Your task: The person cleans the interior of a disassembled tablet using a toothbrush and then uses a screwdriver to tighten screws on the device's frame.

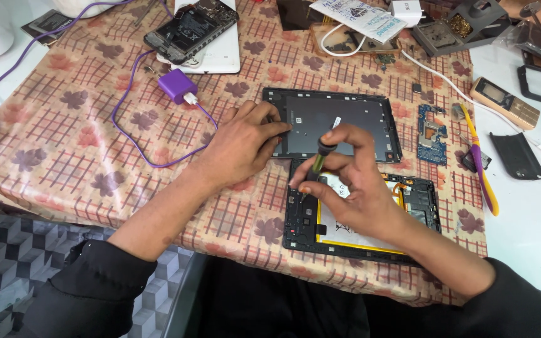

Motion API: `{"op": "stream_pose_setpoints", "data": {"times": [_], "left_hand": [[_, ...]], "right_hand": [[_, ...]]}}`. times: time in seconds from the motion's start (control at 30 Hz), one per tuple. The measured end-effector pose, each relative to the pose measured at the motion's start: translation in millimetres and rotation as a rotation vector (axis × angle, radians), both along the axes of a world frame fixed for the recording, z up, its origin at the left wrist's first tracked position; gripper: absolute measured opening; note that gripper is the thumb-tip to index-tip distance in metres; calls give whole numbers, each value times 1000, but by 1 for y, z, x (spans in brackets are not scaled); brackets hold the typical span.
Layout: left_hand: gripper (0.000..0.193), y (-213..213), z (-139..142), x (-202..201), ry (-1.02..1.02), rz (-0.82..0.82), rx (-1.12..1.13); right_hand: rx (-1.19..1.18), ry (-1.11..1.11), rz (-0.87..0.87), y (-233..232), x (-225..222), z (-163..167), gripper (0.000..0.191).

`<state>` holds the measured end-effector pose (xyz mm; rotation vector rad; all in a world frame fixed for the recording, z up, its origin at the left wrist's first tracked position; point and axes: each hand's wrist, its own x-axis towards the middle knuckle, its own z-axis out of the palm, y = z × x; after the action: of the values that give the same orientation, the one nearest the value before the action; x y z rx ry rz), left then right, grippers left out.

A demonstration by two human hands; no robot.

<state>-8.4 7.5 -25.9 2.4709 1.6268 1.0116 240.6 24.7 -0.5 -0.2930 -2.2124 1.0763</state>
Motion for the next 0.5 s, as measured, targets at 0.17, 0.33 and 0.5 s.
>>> {"op": "stream_pose_setpoints", "data": {"times": [0.17,0.33,0.5], "left_hand": [[35,1,-1,0,-11,-11,-3],[34,1,-2,1,9,5,17],[34,1,-2,0,12,-9,21]], "right_hand": [[-194,48,215,19,4,5,65],[47,125,-161,17,6,-7,87],[333,83,-183,4,5,-9,88]]}}
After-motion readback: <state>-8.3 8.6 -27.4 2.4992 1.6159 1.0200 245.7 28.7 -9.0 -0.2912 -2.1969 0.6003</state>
